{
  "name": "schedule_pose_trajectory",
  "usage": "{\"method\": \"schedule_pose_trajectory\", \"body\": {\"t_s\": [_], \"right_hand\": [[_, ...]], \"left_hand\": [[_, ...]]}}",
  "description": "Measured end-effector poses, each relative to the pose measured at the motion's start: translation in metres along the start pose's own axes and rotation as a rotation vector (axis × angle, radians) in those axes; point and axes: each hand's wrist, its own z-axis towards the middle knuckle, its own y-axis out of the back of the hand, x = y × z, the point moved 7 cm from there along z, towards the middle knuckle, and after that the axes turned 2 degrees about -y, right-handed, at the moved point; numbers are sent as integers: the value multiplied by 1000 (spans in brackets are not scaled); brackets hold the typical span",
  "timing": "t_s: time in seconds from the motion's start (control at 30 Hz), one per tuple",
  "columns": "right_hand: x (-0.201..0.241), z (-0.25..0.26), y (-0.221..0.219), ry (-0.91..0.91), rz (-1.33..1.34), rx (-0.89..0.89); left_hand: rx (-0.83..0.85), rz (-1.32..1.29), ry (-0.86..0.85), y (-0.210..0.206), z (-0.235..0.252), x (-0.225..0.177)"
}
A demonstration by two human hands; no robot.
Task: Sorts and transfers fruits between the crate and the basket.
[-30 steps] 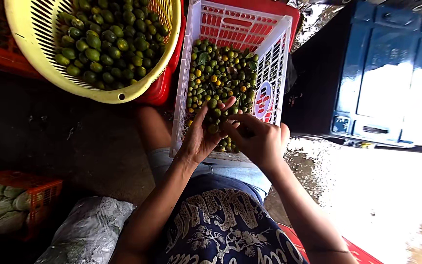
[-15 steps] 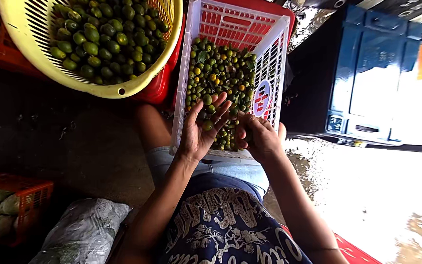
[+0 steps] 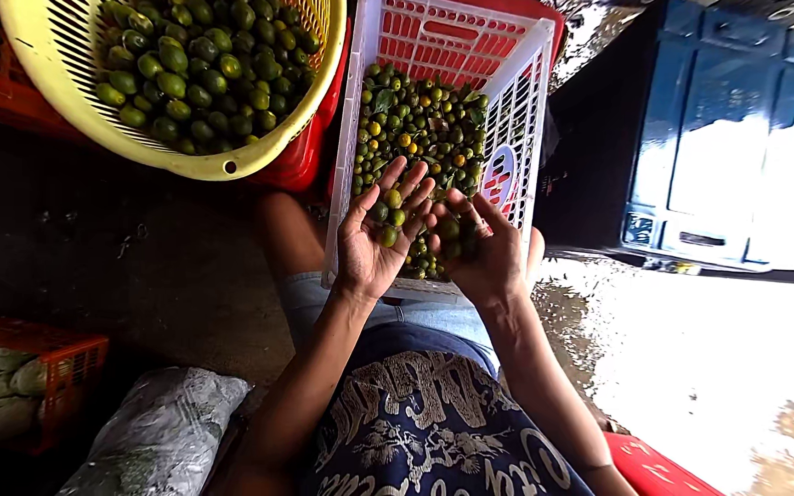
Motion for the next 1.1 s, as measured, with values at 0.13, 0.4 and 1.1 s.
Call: {"method": "schedule_pose_trajectory", "body": {"t_s": [0.13,0.4,1.1], "right_hand": [[1,-14,-13,383,-815,28],[-17,-6,-19,317,-893,66],[-7,-40,-58,856,-936,136]], "left_hand": [[-75,155,5,6,-6,1],[-106,209,-123,9,-4,-7],[-348,262,45,11,-21,10]]}}
